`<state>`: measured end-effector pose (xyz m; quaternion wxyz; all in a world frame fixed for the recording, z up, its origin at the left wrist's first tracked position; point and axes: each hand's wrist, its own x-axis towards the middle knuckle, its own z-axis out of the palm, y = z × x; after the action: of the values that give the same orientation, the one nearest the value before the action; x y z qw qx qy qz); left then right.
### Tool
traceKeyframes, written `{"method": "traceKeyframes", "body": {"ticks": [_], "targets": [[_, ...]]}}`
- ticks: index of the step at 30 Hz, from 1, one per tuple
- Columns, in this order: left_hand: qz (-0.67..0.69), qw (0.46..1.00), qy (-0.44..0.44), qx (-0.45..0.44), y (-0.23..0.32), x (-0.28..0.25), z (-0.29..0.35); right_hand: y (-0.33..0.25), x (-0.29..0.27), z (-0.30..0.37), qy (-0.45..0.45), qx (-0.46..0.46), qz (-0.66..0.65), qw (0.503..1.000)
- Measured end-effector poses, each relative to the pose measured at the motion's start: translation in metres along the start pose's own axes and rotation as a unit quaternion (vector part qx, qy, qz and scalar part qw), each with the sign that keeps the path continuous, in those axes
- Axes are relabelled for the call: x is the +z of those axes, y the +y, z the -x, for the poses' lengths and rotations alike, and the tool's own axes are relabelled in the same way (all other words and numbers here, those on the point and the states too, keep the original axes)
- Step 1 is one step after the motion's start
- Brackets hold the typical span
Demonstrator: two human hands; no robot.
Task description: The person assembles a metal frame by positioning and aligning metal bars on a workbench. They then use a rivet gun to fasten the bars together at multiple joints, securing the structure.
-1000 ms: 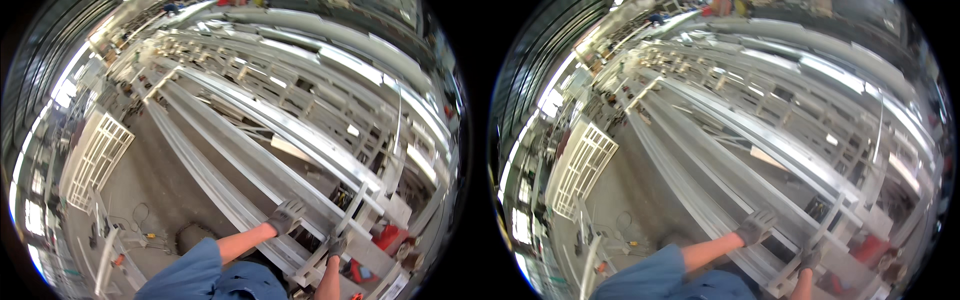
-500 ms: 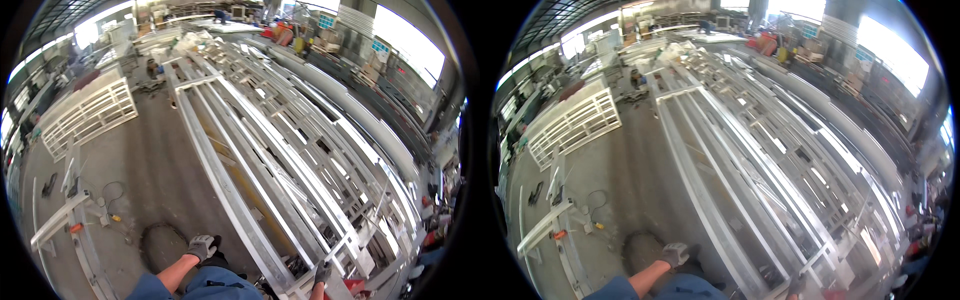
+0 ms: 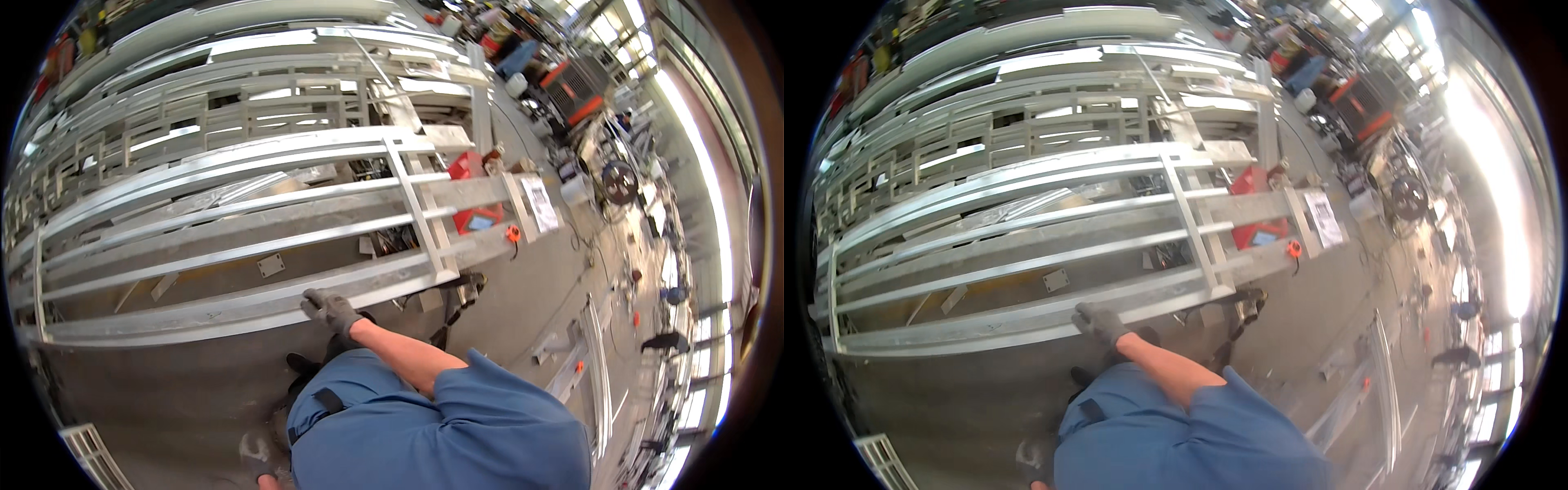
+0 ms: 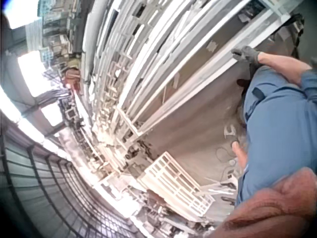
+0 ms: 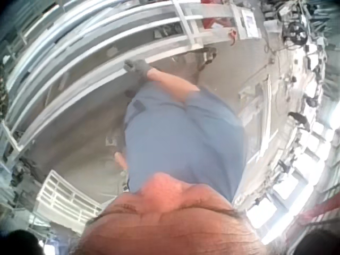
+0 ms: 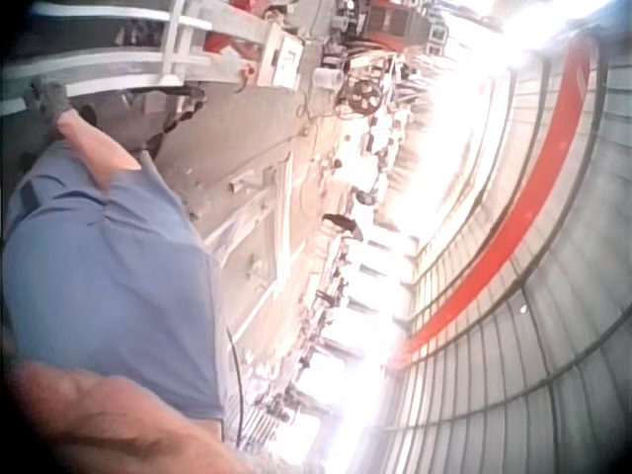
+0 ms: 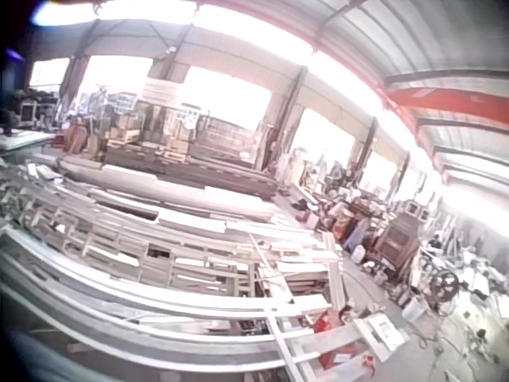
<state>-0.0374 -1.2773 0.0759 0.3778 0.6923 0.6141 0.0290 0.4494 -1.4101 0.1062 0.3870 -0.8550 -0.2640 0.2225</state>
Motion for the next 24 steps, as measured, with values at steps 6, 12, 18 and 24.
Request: {"method": "traceKeyframes", "body": {"ticks": [6, 12, 18, 24], "targets": [[0.124, 0.992, -0.014, -0.002, -0.121, -0.108, -0.107, -0.039, 0.021, 0.019, -0.053, 0.008, -0.005, 0.999], [-0.073, 0.985, 0.024, 0.157, 0.078, -0.151, -0.145, -0.04, 0.054, -0.04, 0.032, 0.061, -0.11, 0.992], [-0.158, 0.985, -0.067, 0.015, 0.077, -0.213, -0.186, -0.097, 0.129, -0.113, 0.01, 0.099, -0.085, 0.991], [-0.069, 0.988, -0.043, -0.13, -0.012, -0.23, -0.181, -0.297, 0.217, -0.208, -0.115, -0.023, -0.117, 0.986]]}}
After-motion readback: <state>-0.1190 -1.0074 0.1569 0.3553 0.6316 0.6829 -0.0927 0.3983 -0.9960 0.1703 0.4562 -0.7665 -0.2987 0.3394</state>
